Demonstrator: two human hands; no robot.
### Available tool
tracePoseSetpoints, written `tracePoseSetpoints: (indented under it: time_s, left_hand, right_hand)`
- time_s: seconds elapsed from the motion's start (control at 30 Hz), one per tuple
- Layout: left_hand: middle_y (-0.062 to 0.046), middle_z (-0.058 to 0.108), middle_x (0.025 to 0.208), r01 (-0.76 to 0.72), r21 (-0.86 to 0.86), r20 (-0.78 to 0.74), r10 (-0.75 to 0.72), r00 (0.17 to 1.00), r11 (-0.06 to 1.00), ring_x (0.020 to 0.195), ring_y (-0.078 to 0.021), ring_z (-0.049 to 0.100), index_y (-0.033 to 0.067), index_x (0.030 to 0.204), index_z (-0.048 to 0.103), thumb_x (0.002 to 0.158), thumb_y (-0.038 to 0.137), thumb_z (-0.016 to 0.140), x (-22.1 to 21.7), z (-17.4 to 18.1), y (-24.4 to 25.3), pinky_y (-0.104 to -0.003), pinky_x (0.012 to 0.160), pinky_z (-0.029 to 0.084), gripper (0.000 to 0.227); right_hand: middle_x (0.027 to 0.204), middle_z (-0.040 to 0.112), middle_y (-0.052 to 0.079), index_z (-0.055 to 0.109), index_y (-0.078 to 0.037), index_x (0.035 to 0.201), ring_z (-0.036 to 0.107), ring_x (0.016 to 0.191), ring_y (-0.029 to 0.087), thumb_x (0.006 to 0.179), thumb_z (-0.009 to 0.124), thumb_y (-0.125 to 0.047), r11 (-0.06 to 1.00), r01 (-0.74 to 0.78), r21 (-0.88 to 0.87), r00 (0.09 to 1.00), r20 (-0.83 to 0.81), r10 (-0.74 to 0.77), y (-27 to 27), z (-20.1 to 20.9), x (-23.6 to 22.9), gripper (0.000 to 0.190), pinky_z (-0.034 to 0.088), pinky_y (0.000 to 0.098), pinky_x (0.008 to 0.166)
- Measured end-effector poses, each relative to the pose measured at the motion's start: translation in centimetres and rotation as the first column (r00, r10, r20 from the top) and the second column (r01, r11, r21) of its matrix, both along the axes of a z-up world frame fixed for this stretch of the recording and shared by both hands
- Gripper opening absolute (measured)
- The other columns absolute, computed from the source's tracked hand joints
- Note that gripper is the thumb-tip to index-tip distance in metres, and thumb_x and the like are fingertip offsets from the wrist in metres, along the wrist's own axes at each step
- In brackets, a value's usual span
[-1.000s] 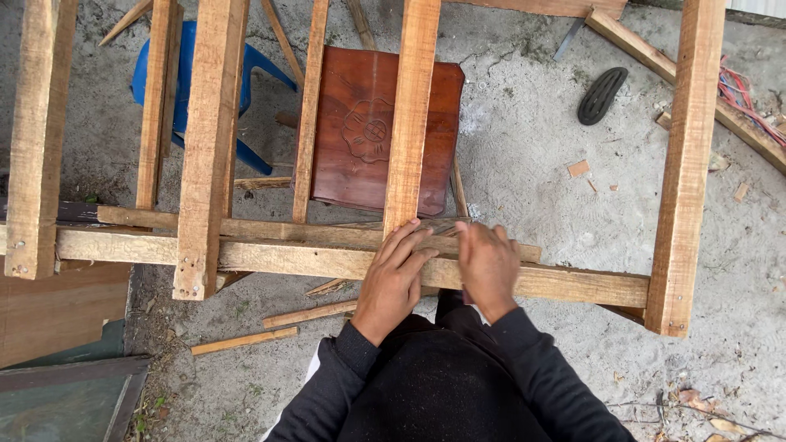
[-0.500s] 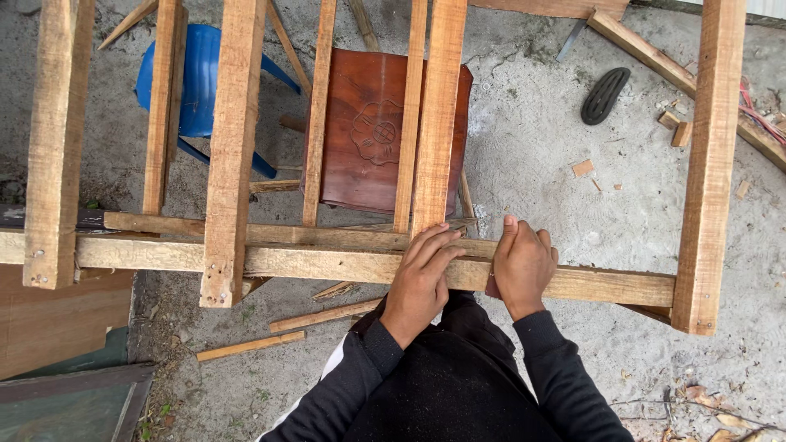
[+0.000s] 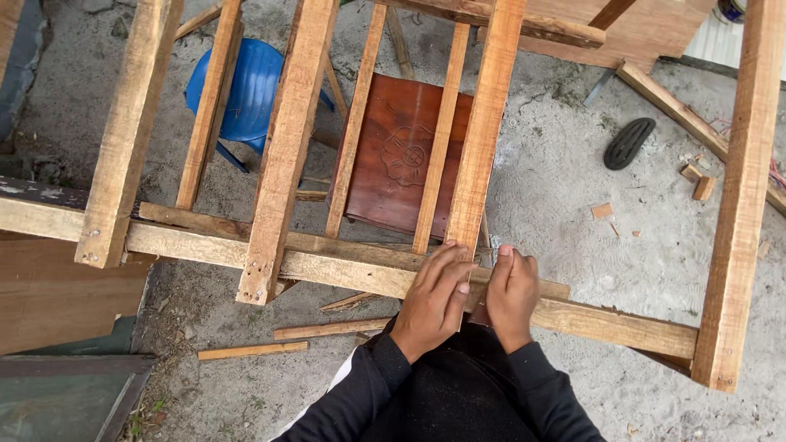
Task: The person sands the surface of a wooden frame by hand using a square of sandpaper, rubbing it repeatedly along the edges and sides of the beams.
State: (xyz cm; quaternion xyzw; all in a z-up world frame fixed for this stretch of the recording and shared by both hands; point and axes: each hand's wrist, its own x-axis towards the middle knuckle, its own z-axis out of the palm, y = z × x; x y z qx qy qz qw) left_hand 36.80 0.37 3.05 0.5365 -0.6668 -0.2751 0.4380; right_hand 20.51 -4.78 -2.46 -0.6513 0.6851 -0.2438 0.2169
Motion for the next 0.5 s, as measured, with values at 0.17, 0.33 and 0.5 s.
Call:
tracePoseSetpoints:
  time_s: [0.17,0.33,0.5]
  left_hand:
    - [-0.021,0.05,0.148,-0.107,0.198,-0.097,0.128,0.987,0.974,0.136,-0.0387,0.053,-0.0021,0.137,0.055,0.103,0.013,0.051,1.1,-0.8,0.5,-0.046,0.111,0.047,0.037]
    - [-0.021,0.05,0.148,-0.194,0.174,-0.119,0.216,0.969,0.966,0.136,-0.0391,0.054,-0.0039,0.137,0.054,0.103,0.007,0.05,0.6,-1.1,0.5,-0.045,0.113,0.047,0.035]
    - [-0.015,0.066,0.124,-0.376,0.001,0.316,0.356,0.879,0.927,0.135,-0.0382,0.054,0.0009,0.117,0.066,0.086,0.0,0.06,1.5,-0.8,1.1,-0.053,0.119,0.032,0.031]
  right_hand:
    - [0.087,0.059,0.008,0.062,-0.002,0.088,0.05,0.089,0.027,0.11,0.052,-0.023,0.901,-0.278,-0.334,0.917,0.185,0.352,0.6,2.2,4.1,0.032,0.042,0.0416,0.085]
    - [0.102,0.061,0.007,0.067,-0.004,0.091,0.05,0.104,0.028,0.104,0.058,-0.029,0.804,-0.489,-0.339,0.865,-0.073,0.496,-0.9,4.4,5.5,0.029,0.036,0.0452,0.093]
    - [0.111,0.06,0.008,0.07,-0.006,0.094,0.049,0.116,0.029,0.102,0.058,-0.033,0.733,-0.598,-0.324,0.8,-0.193,0.567,-1.3,4.4,5.5,0.031,0.029,0.0512,0.105]
